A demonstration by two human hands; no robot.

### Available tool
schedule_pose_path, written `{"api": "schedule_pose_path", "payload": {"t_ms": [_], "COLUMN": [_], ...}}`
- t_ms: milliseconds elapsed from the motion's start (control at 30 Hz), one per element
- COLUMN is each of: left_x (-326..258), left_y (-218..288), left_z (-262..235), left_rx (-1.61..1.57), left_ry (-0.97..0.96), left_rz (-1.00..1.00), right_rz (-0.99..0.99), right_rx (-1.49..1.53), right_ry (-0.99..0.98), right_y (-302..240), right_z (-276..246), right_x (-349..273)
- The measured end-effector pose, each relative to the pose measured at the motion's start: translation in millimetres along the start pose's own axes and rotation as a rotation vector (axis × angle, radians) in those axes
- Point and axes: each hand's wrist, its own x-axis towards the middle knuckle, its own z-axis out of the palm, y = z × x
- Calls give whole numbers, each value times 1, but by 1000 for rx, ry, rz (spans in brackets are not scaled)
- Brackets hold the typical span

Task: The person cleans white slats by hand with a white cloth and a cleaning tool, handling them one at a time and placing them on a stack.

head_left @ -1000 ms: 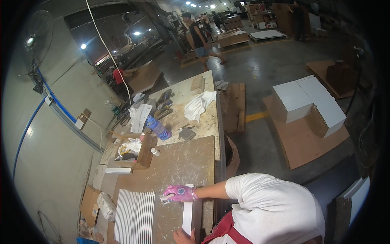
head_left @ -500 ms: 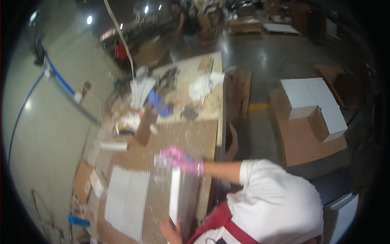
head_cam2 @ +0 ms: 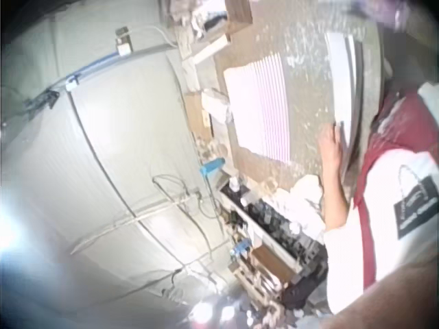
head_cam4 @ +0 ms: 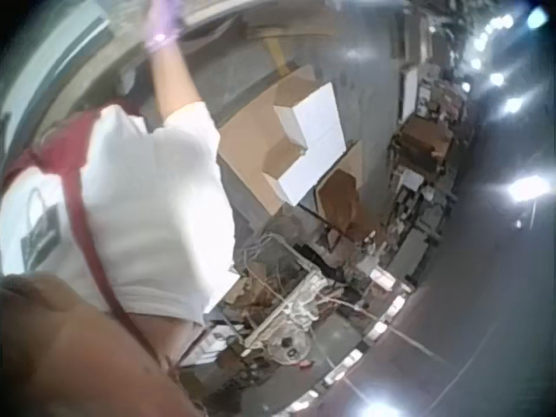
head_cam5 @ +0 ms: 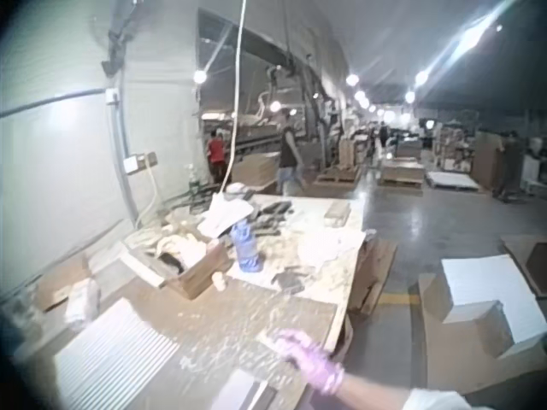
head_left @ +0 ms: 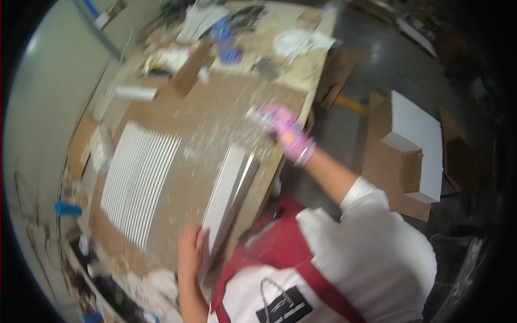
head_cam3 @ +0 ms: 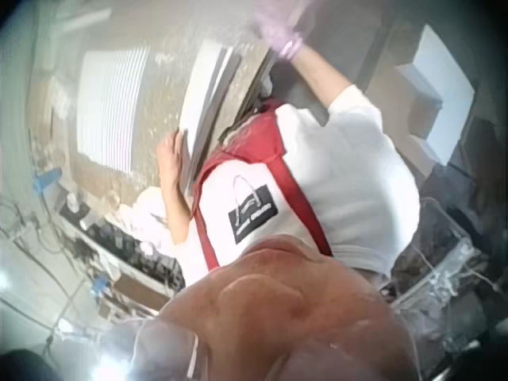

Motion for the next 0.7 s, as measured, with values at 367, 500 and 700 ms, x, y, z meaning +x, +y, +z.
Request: {"api": "schedule_pose_path", "payload": {"t_ms": [367,500,700], "left_x": [-6,-4,-1], "left_y": [-15,2,6], "left_z": [56,51,50], "left_rx": [464,344,376], "left_ry": [242,52,54], "left_rz": [88,-154,-162], "right_rz": [43,62,83], "right_rx": [144,240,267], "right_ry": [-208,-214,-246], "right_y": [39,47,43], "right_z": [63,61,54], "right_x": [3,2,5]}}
